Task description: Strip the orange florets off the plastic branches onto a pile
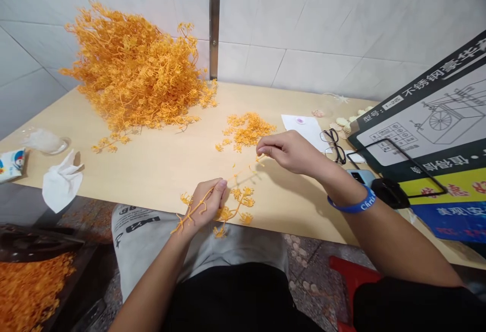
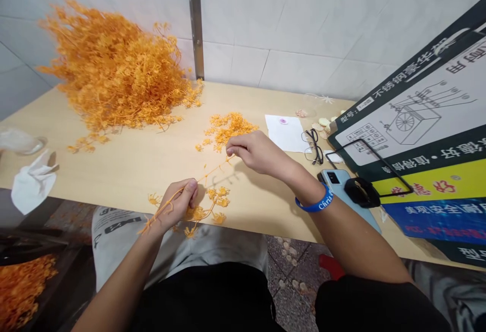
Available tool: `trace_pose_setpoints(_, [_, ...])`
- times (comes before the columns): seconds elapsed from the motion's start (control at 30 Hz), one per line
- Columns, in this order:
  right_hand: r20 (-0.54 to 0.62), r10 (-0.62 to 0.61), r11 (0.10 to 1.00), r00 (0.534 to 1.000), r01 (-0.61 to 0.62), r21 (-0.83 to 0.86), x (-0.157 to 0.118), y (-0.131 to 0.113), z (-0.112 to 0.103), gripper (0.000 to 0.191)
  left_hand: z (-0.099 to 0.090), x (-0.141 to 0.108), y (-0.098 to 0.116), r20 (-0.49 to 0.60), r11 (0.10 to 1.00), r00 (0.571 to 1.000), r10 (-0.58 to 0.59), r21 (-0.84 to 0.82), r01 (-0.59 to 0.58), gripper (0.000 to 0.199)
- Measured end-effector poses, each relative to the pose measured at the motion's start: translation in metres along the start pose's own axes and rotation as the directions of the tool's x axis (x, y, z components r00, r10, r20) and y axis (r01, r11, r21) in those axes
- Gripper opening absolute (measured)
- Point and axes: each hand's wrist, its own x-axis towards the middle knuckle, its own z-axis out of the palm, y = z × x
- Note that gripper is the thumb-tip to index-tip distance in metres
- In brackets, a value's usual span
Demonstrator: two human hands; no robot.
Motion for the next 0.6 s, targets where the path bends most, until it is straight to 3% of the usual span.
trace_pose_setpoints(0.1, [-0.041, 0.012, 0.999, 0.999, -0.014, -0.046, 0.008, 0.003, -0.006, 0.024, -0.002, -0.001, 0.001, -0.022, 0.999, 0.999, -0.025, -0.038, 0.024, 0.05])
trace_pose_setpoints(0.17, [-0.171, 0.057, 0.989, 0.984, -0.079, -0.124, 0.011, 0.015, -0.018, 0.024, -0.006, -0.003, -0.001, -0.055, 0.994, 0.998, -0.039, -0.108, 0.033, 0.05])
trace_pose_setpoints(0.27, [-0.453, 0.124, 0.93, 0.883, -0.263, -0.258, 0.013, 0.04, -0.043, 0.026, -0.009, -0.004, -0.005, -0.098, 0.972, 0.995, -0.034, -0.233, 0.01, 0.051])
trace_pose_setpoints(0.33, [-0.481, 0.058, 0.922, 0.875, -0.232, -0.31, 0.016, 0.054, -0.049, 0.027, -0.009, -0.002, -0.007, -0.097, 0.962, 0.995, -0.034, -0.274, 0.006, 0.052])
trace_pose_setpoints(0.4, [-0.383, -0.067, 0.941, 0.921, -0.069, -0.33, 0.02, 0.062, -0.039, 0.03, -0.006, 0.001, -0.008, -0.089, 0.951, 0.995, -0.047, -0.309, 0.018, 0.052])
trace_pose_setpoints(0.47, [-0.273, -0.134, 0.944, 0.953, 0.039, -0.327, 0.023, 0.063, -0.016, 0.035, -0.004, 0.006, -0.006, -0.089, 0.929, 0.994, -0.064, -0.369, 0.027, 0.051])
trace_pose_setpoints(0.53, [-0.23, -0.141, 0.955, 0.963, 0.071, -0.287, 0.024, 0.057, 0.012, 0.04, -0.004, 0.009, -0.004, -0.125, 0.885, 0.985, -0.122, -0.463, 0.051, 0.052])
trace_pose_setpoints(0.6, [-0.211, -0.108, 0.987, 0.972, 0.08, -0.138, 0.023, 0.045, 0.038, 0.038, -0.008, 0.012, 0.0, -0.159, 0.814, 0.964, -0.212, -0.574, 0.085, 0.053])
